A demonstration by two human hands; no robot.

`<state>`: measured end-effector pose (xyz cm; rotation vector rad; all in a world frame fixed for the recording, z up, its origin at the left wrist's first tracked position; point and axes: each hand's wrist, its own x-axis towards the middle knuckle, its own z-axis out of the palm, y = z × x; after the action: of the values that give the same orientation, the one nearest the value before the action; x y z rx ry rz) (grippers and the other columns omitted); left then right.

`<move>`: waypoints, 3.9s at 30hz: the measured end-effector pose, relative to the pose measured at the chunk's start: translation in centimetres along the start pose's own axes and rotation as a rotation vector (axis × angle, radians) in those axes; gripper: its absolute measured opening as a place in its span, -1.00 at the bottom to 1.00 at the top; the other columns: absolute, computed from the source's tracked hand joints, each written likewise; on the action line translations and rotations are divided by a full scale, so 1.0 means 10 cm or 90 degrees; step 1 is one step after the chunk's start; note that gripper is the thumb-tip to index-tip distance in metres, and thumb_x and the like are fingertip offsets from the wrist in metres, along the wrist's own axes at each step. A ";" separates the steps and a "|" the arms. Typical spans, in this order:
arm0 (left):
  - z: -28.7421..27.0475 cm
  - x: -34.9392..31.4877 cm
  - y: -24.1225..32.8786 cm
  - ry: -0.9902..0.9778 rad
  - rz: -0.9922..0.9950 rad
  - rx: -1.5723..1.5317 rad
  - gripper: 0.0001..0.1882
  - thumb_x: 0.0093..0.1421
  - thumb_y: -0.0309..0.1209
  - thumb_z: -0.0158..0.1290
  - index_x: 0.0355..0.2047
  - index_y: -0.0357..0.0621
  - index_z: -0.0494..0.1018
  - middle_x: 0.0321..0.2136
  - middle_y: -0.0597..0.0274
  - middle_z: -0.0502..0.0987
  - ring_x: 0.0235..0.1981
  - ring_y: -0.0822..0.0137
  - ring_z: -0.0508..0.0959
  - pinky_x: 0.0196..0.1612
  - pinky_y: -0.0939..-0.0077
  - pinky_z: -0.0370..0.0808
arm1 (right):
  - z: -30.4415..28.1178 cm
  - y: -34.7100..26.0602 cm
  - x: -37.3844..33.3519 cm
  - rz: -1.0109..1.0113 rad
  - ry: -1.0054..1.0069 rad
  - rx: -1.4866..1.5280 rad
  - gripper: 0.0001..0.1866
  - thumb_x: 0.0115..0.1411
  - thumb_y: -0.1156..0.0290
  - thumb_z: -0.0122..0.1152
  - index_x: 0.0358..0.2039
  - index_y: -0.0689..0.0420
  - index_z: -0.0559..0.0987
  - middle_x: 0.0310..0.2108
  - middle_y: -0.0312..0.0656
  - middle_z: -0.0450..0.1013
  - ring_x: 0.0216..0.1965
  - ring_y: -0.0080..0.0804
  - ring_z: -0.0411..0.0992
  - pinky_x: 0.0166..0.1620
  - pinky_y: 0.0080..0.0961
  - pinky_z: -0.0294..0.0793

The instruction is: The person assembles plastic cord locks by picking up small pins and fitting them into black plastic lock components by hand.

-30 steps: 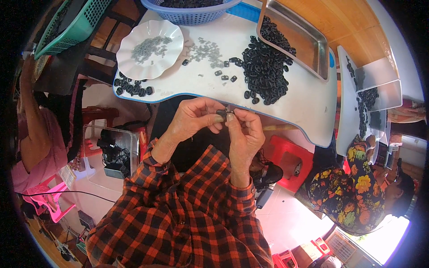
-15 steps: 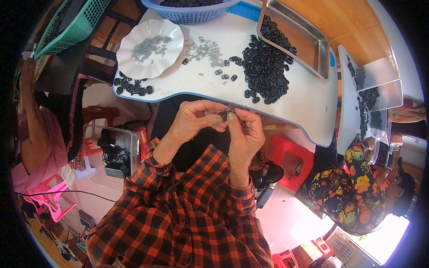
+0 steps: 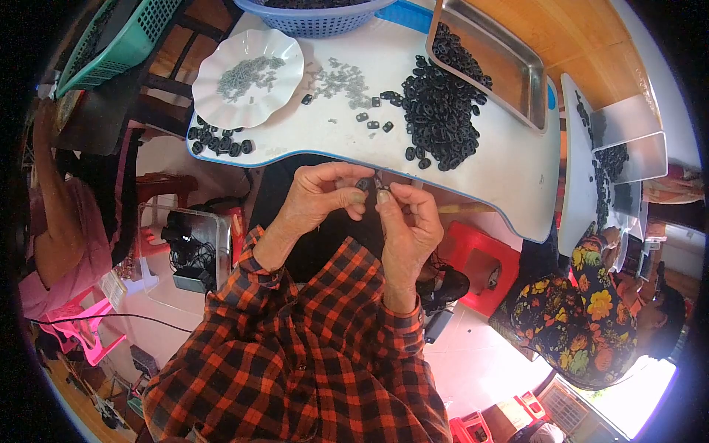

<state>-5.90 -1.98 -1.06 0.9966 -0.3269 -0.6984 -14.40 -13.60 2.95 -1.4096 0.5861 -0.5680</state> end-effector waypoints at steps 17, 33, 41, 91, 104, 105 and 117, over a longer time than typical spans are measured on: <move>-0.03 0.00 -0.01 -0.012 -0.006 -0.137 -0.67 0.09 -0.66 0.07 -0.09 -0.40 0.42 -0.41 0.07 0.56 -0.50 0.39 0.59 -0.44 0.57 0.60 | 0.01 -0.03 -0.07 0.011 -0.057 -0.063 -0.85 0.06 0.62 0.24 -0.30 0.26 0.55 -0.43 -0.33 0.50 -0.42 -0.71 0.37 -0.32 -0.77 0.38; -0.06 0.00 0.03 -0.027 0.017 -0.050 -0.67 0.10 -0.61 0.11 -0.10 -0.41 0.42 -0.39 0.11 0.54 -0.40 0.40 0.59 -0.33 0.57 0.61 | 0.00 -0.04 -0.04 0.017 -0.053 -0.093 -0.87 0.04 0.62 0.27 -0.34 0.24 0.58 -0.47 -0.38 0.48 -0.47 -0.77 0.33 -0.39 -0.84 0.30; -0.07 -0.01 0.03 -0.015 0.014 0.000 -0.67 0.08 -0.65 0.10 -0.10 -0.41 0.42 -0.38 0.09 0.55 -0.41 0.38 0.59 -0.33 0.53 0.61 | 0.03 -0.05 -0.04 0.006 -0.046 -0.106 -0.87 0.04 0.63 0.26 -0.34 0.24 0.58 -0.47 -0.39 0.48 -0.48 -0.78 0.33 -0.41 -0.84 0.28; -0.09 -0.01 -0.02 -0.045 0.006 -0.139 -0.68 0.12 -0.58 0.09 -0.09 -0.39 0.42 -0.39 0.12 0.54 -0.46 0.41 0.58 -0.40 0.58 0.59 | 0.09 -0.08 -0.09 -0.013 -0.031 -0.077 -0.88 0.07 0.66 0.21 -0.33 0.27 0.55 -0.43 -0.30 0.51 -0.43 -0.73 0.39 -0.36 -0.82 0.37; -0.09 0.00 -0.06 -0.043 0.007 -0.121 -0.69 0.12 -0.58 0.09 -0.10 -0.38 0.43 -0.43 0.12 0.55 -0.47 0.40 0.58 -0.40 0.58 0.59 | 0.10 -0.08 -0.08 0.016 -0.054 -0.039 -0.88 0.07 0.66 0.22 -0.34 0.27 0.56 -0.44 -0.31 0.51 -0.44 -0.73 0.39 -0.37 -0.82 0.36; -0.09 0.00 -0.07 -0.042 0.007 -0.120 -0.69 0.12 -0.58 0.09 -0.10 -0.38 0.43 -0.43 0.12 0.55 -0.47 0.40 0.58 -0.40 0.58 0.59 | 0.12 -0.09 -0.09 0.020 -0.056 -0.021 -0.87 0.06 0.66 0.23 -0.34 0.26 0.56 -0.45 -0.32 0.50 -0.44 -0.74 0.38 -0.38 -0.83 0.34; -0.19 0.02 -0.16 -0.148 -0.031 -0.475 -0.65 0.21 -0.46 0.02 -0.03 -0.42 0.36 -0.37 0.06 0.53 -0.48 0.40 0.58 -0.46 0.61 0.59 | 0.07 -0.04 -0.08 0.003 -0.021 -0.069 -0.86 0.02 0.64 0.26 -0.35 0.25 0.58 -0.50 -0.43 0.43 -0.49 -0.78 0.27 -0.41 -0.85 0.25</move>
<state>-5.33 -1.46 -3.42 0.2141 -0.2144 -0.8910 -14.48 -12.60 3.38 -1.5172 0.6006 -0.5143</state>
